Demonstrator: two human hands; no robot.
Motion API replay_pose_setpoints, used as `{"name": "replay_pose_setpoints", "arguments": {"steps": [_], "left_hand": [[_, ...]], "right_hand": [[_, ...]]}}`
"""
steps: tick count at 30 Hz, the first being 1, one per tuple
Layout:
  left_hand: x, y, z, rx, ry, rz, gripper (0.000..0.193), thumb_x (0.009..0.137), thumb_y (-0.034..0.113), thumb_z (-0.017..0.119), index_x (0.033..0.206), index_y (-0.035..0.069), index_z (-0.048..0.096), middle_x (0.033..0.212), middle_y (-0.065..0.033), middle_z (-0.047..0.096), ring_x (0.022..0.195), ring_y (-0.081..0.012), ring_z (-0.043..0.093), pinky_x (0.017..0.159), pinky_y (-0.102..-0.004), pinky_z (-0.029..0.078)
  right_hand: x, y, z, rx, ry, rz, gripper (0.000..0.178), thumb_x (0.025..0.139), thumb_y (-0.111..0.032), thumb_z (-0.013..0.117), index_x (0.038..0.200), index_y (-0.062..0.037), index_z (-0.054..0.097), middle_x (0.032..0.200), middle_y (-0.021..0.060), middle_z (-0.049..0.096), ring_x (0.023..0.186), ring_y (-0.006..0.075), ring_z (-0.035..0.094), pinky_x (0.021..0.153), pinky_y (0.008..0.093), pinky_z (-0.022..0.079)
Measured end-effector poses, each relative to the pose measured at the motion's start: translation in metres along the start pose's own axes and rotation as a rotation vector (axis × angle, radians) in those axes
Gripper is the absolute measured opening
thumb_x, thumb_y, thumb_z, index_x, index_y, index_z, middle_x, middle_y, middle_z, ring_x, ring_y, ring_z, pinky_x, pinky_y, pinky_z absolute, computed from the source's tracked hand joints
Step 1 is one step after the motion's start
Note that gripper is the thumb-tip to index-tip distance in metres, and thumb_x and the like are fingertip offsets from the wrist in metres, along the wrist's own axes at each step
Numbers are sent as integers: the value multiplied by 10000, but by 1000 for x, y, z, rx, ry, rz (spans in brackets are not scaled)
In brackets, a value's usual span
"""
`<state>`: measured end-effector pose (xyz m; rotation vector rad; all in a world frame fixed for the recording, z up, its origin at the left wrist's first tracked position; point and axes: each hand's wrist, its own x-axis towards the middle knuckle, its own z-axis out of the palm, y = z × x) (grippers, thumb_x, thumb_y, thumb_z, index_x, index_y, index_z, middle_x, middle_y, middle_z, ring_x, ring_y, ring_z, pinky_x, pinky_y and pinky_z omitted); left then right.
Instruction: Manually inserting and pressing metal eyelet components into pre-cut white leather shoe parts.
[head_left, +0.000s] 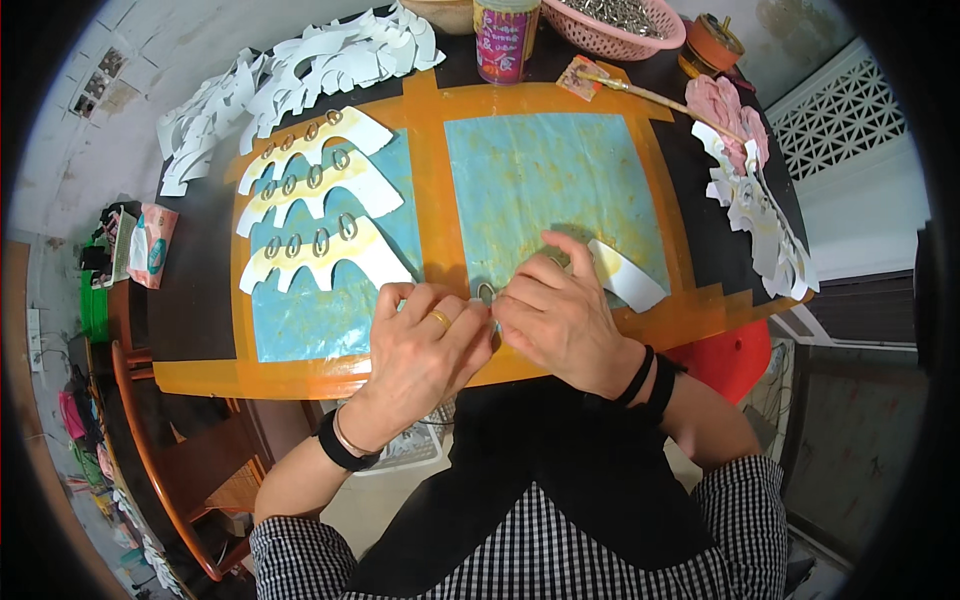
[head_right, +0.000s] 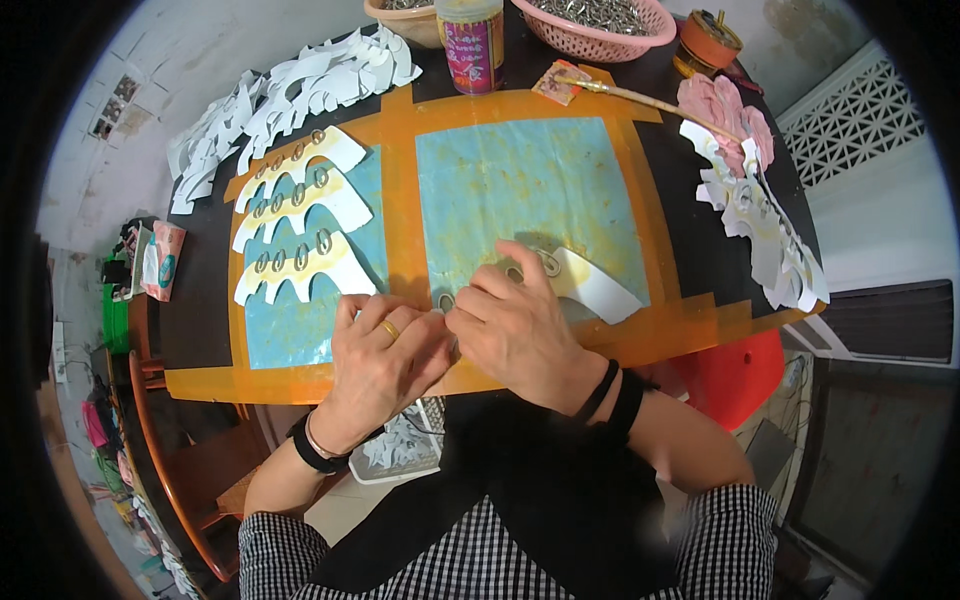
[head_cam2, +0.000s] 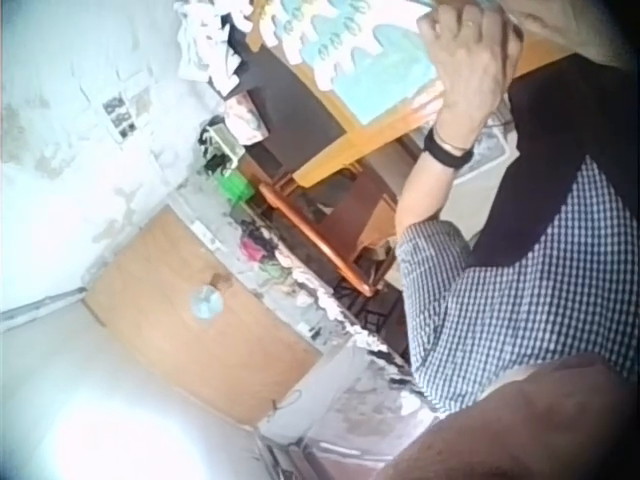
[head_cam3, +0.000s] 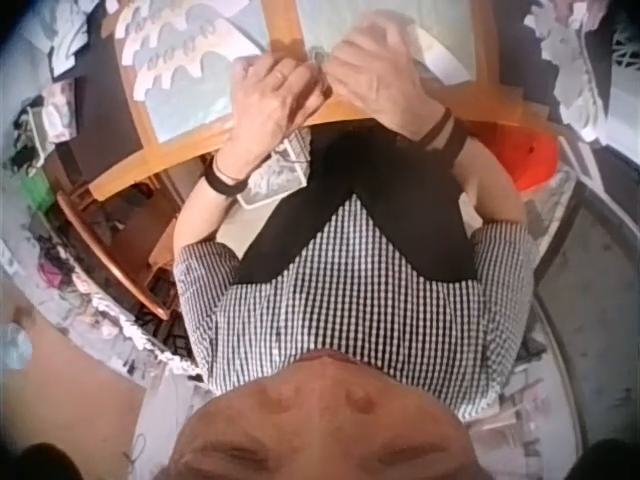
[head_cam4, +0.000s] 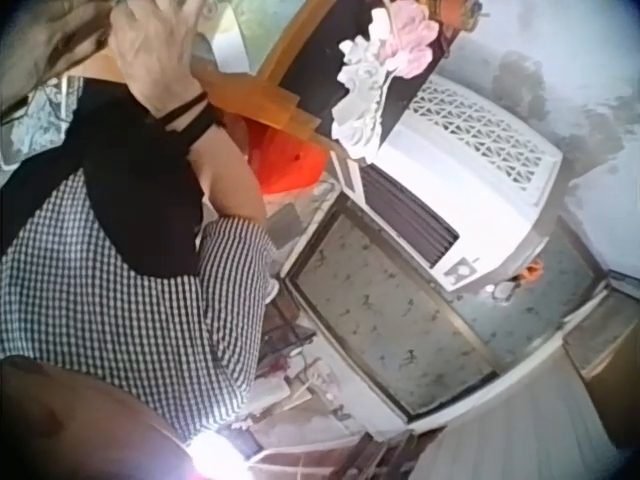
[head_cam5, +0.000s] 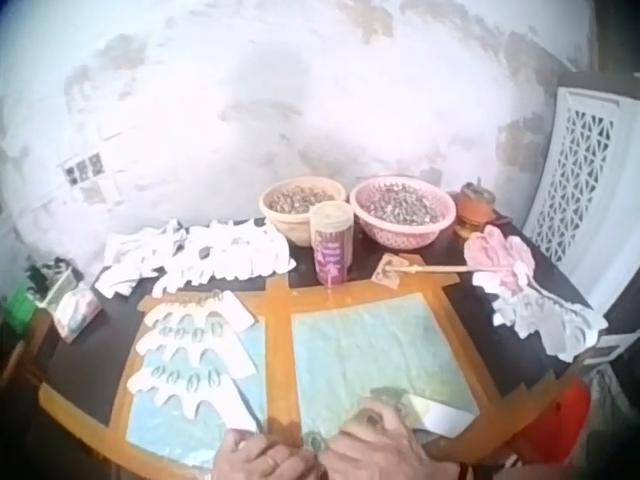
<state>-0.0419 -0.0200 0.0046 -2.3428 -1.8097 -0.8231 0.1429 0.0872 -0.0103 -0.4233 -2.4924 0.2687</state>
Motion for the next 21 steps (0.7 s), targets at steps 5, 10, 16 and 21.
{"name": "replay_pose_setpoints", "arguments": {"steps": [5, 10, 16, 21], "left_hand": [[-3, -4, 3, 26, -4, 23, 295, 784, 124, 873, 1046, 101, 740, 948, 2, 699, 968, -209, 660, 862, -408, 437], [-9, -4, 13, 85, 49, 36, 284, 797, 149, 840, 1049, 106, 717, 963, -10, 658, 1019, -209, 650, 913, -420, 452], [-7, 1, 12, 15, 49, -51, 245, 844, 146, 822, 1056, 107, 707, 1044, -14, 678, 1106, -218, 641, 957, -432, 442], [-11, 0, 22, 32, 103, -61, 243, 855, 152, 821, 1068, 116, 709, 1102, -11, 695, 1203, -220, 631, 980, -435, 434]], "right_hand": [[1, -2, 0, -14, 19, -6, 110, 740, -107, 767, 800, -100, 674, 847, 3, 587, 937, 184, 622, 1152, 557, 424], [1, -3, -1, -35, 4, 3, 120, 784, -65, 803, 824, -101, 696, 817, 5, 603, 884, 195, 644, 1142, 558, 445], [0, 1, -1, -48, -29, -18, 115, 782, -112, 773, 850, -121, 680, 842, 3, 584, 928, 195, 626, 1160, 551, 410], [1, 4, -5, -16, -70, -19, 119, 801, -122, 788, 859, -139, 685, 869, 2, 596, 966, 206, 624, 1174, 568, 383]]}}
